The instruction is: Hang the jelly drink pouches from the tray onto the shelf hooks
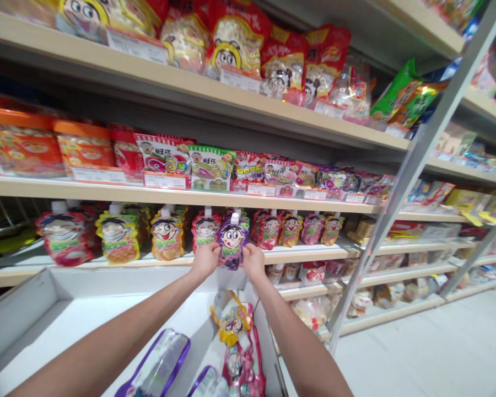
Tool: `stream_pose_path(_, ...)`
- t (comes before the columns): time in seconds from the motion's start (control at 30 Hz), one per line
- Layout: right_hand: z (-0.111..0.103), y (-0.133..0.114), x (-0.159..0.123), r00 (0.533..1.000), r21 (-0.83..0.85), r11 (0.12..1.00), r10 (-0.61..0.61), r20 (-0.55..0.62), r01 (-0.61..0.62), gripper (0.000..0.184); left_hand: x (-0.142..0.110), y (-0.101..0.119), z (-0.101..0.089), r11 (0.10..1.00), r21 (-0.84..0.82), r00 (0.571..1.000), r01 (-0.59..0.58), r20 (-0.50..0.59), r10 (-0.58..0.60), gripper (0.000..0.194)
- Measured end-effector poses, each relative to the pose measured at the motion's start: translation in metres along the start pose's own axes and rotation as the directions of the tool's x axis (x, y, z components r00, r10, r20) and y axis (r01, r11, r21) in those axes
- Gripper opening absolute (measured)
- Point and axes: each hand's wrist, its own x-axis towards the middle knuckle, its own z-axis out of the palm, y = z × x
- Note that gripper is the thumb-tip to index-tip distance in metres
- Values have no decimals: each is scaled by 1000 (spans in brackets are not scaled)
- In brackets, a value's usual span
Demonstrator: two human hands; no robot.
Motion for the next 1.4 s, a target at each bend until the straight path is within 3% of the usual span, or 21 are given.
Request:
stream_pose_path(0.2,7,21,33,995,-135,990,-56,-86,44,20,19,-2,17,998,57,996,25,-89,-20,31)
stream_pose_path(0.47,16,40,61,989,-192,980,-70,-127,44,26,34,-4,26,998,54,997,30,-72,-26,41)
stream_pose_path(0.6,11,36,54,986,-218,975,-85,-142,52,29,18,-8,16,995,89,998,-35,-51,39,45)
stream_pose_path(0.73,4,28,16,968,-324,936,-198,-154,140,37,-20,-30,-9,995,61,995,-80,58,76,44)
stream_pose_path(0.8,6,24,-15,961,-367,904,-266,-76,221,38,-44,-47,-27,995,82,992,-60,115,50,42)
stream_pose_path(0.9,20,19,-69,933,-369,856,-332,142,361,36,-80,-70,-55,980,196,981,-34,192,-4,40)
stream_pose_path(1.0,38,17,-120,847,-339,799,-359,393,496,36,-109,-86,-78,942,335,966,-32,251,-56,39)
stream_pose_path(1.1,51,18,-156,742,-321,741,-341,577,590,37,-128,-98,-89,896,443,948,-19,293,-125,39)
stream_pose_path(1.23,56,28,-176,616,-338,625,-298,729,703,40,-138,-114,-88,881,469,915,59,327,-235,40)
stream_pose_path(1.4,55,40,-178,548,-377,507,-241,801,775,51,-139,-132,-82,898,403,909,176,283,-305,39)
